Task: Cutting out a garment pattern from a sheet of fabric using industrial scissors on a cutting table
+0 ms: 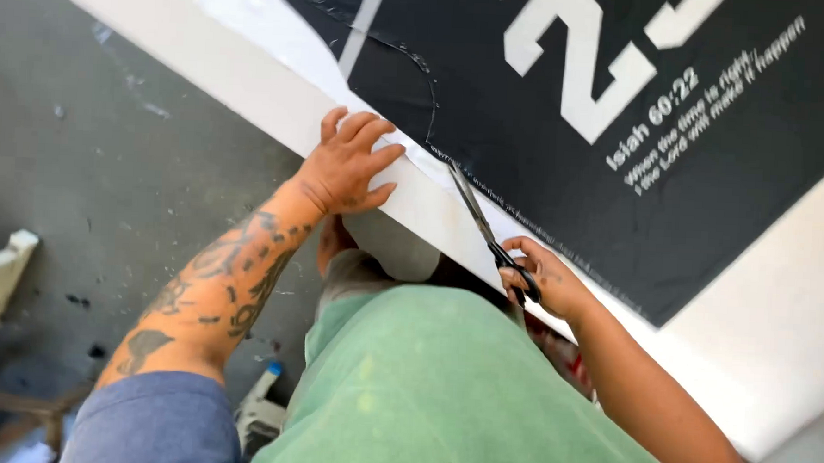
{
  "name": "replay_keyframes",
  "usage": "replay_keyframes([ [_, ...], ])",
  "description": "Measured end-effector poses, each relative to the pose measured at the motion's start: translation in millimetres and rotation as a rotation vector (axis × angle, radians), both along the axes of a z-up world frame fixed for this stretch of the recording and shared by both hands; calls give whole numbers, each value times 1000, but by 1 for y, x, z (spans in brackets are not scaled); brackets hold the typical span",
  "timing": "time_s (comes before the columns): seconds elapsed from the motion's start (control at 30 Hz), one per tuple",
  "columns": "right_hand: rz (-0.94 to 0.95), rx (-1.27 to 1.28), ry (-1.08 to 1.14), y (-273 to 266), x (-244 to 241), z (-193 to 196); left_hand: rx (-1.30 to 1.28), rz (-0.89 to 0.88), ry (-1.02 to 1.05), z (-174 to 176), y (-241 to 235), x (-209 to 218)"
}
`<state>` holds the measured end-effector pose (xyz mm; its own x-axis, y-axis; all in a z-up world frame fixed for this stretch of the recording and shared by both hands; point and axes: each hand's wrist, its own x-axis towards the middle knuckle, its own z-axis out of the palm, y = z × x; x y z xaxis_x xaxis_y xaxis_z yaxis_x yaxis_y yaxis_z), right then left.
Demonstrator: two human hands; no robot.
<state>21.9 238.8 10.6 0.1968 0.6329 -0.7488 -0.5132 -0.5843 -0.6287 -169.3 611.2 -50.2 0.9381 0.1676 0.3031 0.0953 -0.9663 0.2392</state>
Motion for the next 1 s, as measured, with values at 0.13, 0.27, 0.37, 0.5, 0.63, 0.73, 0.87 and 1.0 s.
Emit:
replay_keyframes([
  [0.13,-284,59,36,29,-79,-22,6,-140,-28,-16,26,12],
  [0.27,-499,69,60,80,-147,-35,-121,-191,118,-24,27,4],
  [0.37,-594,89,14,117,-166,-34,-145,-219,178,-26,30,10],
  [0.5,-703,101,-29,140,-183,-39,-161,-238,274,-27,32,9],
  [0.63,-751,98,-42,152,-180,-39,-165,-251,288,-25,33,11],
  [0.73,-747,77,-65,148,-183,-44,-178,-261,323,-21,33,10],
  [0.87,-736,45,-72,136,-178,-48,-183,-260,353,-19,35,12],
  [1.0,-724,64,8,136,-164,-28,-181,-244,340,-19,33,11],
])
